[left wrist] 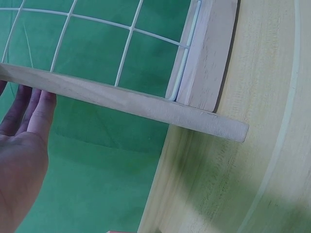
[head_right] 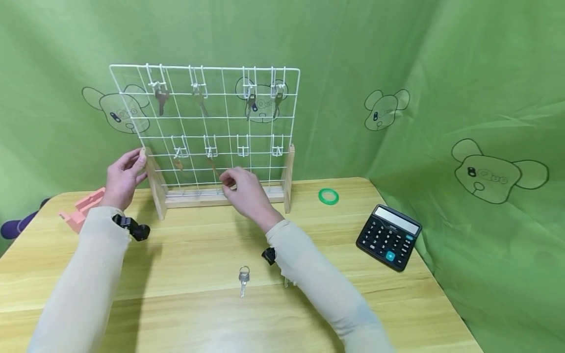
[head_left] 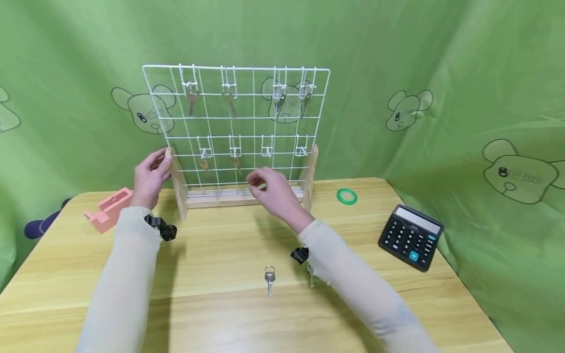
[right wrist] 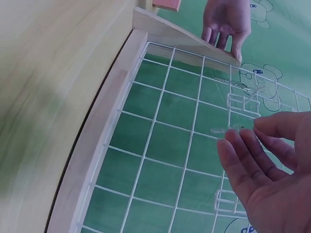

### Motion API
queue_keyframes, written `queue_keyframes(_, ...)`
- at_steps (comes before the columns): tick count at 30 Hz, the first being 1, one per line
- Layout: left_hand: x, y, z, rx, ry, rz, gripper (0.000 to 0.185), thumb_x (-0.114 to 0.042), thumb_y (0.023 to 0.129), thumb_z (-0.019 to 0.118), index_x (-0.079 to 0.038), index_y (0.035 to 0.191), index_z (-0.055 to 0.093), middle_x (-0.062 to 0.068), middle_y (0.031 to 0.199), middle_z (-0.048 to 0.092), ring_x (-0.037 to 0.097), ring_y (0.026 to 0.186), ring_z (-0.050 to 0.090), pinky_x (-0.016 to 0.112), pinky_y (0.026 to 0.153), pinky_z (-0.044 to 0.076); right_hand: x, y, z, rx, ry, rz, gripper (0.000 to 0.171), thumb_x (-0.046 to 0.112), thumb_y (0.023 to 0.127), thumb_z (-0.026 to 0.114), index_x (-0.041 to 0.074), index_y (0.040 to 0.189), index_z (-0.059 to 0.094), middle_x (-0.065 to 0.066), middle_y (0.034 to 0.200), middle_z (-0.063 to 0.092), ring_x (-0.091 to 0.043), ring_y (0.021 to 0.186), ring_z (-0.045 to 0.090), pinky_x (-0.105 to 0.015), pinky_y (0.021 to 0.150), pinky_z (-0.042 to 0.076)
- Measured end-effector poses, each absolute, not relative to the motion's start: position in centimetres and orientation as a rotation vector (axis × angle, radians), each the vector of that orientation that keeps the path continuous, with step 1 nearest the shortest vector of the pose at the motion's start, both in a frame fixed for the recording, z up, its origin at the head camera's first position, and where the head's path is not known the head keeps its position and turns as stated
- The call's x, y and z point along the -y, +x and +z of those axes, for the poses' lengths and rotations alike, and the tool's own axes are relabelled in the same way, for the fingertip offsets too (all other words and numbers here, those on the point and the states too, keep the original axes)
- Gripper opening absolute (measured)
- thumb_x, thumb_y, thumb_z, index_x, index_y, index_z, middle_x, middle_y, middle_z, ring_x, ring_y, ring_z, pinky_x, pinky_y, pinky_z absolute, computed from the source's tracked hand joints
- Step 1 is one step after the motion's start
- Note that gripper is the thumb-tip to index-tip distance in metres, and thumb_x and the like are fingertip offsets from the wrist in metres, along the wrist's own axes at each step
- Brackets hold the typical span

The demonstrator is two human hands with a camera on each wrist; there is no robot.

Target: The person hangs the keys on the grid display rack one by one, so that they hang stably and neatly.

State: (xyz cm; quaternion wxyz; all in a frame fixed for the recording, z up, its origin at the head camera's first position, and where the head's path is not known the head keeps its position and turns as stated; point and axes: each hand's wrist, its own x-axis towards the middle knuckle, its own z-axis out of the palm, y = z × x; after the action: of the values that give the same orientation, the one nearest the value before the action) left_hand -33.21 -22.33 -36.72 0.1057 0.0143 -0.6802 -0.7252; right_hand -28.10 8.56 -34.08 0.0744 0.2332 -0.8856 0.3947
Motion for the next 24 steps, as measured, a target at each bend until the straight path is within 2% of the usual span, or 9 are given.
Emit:
queue_keyframes(7, 22.3, -33.5, -36.8, 1.973, 0.029, -2.163, 0.054, -0.026, 0.096, 0.063, -0.010, 0.145, 0.047, 0.016, 0.143, 0.044, 0.027, 0.125, 0.049, 0.024, 0.099, 0.049, -9.3, -27.4, -34.9, 2.752, 0.759, 1.091, 0.022, 0.004, 0.093, 0.066, 0.004, 0.114, 0.066, -0.001, 0.107, 0.061, -0.014, 0.100, 0.059, -0.023, 0.089, 0.055)
queue_keyframes(16, 22.4, -33.2, -36.7, 1.971, 0.034, -2.165, 0.053, -0.025, 0.097, 0.062, -0.009, 0.145, 0.046, 0.016, 0.142, 0.044, 0.026, 0.125, 0.048, 0.026, 0.100, 0.049, -10.5, -26.3, -35.6, 2.804, 0.960, 1.082, 0.019, -0.001, 0.091, 0.066, 0.000, 0.110, 0.067, -0.009, 0.106, 0.066, -0.017, 0.096, 0.062, -0.032, 0.090, 0.057)
queue_keyframes(24, 22.4, -33.0, -36.5, 1.982, 0.033, -2.166, 0.053, -0.025, 0.097, 0.062, -0.009, 0.146, 0.046, 0.015, 0.142, 0.044, 0.025, 0.124, 0.048, 0.027, 0.101, 0.049, -12.0, -25.0, -36.4, 2.879, 0.993, 1.122, 0.021, 0.002, 0.091, 0.068, 0.001, 0.112, 0.066, -0.004, 0.104, 0.065, -0.018, 0.099, 0.061, -0.035, 0.091, 0.056)
